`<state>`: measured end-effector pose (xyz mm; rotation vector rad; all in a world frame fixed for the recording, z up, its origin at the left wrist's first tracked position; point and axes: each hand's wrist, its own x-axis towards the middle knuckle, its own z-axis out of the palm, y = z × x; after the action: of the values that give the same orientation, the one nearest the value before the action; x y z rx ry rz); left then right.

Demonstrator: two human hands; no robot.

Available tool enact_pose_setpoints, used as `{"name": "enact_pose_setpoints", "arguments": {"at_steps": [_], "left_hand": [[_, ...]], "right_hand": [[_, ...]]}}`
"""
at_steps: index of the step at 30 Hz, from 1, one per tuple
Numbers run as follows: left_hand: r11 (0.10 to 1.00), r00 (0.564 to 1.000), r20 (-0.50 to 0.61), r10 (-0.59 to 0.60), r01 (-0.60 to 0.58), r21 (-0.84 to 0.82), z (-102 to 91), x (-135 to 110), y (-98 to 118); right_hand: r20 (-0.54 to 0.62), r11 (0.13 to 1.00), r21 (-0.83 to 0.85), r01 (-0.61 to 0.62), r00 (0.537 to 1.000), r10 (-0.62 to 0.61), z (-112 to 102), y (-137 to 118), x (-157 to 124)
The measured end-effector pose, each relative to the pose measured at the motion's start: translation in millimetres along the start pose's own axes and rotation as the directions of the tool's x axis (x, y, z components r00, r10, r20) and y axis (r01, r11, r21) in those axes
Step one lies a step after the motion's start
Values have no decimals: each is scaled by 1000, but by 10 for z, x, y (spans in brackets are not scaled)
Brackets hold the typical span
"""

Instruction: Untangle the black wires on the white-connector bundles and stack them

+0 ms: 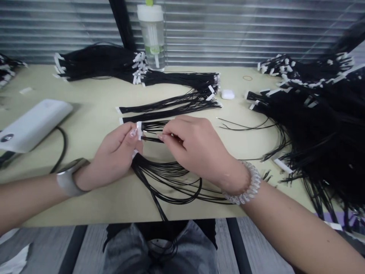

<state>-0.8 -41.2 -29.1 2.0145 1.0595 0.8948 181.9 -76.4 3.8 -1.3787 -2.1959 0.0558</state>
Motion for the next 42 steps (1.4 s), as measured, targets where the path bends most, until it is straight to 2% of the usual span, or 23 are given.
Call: {"name": "enact_pose_setpoints", "arguments": {"at_steps": [12, 19, 22, 24, 27, 31, 32, 33, 34, 35, 36, 38, 39, 40, 41, 42], "left_hand": [[999, 998, 45, 43, -44, 20, 0, 0, -2], [992, 991, 92, 100, -106, 65, -15, -4, 27], [993, 994, 63, 92, -96, 69, -10, -11, 25], [996, 998, 4, 64, -64, 55, 0, -9, 11], [1000, 994, -110, 15, -15, 7, 15, 15, -18], [997, 977, -205, -66, 58, -47, 16, 62, -30], [995, 971, -225, -87, 75, -58, 13, 69, -28], [994, 965, -241, -101, 86, -71, 11, 74, -25], [992, 962, -249, -109, 91, -85, 9, 75, -22], [991, 961, -253, -113, 89, -103, 7, 74, -20], [989, 961, -253, -113, 85, -118, 6, 71, -18], [989, 962, -252, -102, 70, -131, 5, 63, -17], [990, 962, -256, -93, 62, -127, 5, 59, -18], [992, 962, -261, -82, 52, -118, 6, 57, -19], [993, 961, -269, -69, 41, -106, 6, 55, -20], [995, 959, -278, -57, 32, -95, 7, 55, -21]], "right_hand": [[16, 1000, -11, 22, 1000, -22, 55, 2, 7], [-21, 996, -24, 83, 996, -83, 136, 16, -8], [-1, 991, -94, 93, 996, -94, 97, 96, 6], [6, 983, -167, 73, 997, -73, 49, 163, 17], [-70, 982, -184, 47, 996, -61, -52, 212, 29], [-303, 997, -77, 16, 952, -39, -250, 130, 7], [-317, 999, -44, -1, 948, -13, -300, 105, -6], [-278, 1000, -9, -25, 960, 21, -342, 90, -22], [-186, 998, 14, -58, 981, 59, -371, 86, -39], [-32, 995, 19, -95, 995, 96, -384, 96, -55], [158, 993, 14, -121, 980, 118, -378, 115, -70], [496, 991, 3, -130, 861, 112, -308, 160, -91], [590, 994, 22, -110, 804, 76, -250, 174, -95], [631, 995, 60, -85, 775, 28, -183, 175, -95], [628, 993, 104, -58, 778, -20, -113, 162, -91], [585, 990, 137, -34, 809, -53, -44, 137, -85]]}}
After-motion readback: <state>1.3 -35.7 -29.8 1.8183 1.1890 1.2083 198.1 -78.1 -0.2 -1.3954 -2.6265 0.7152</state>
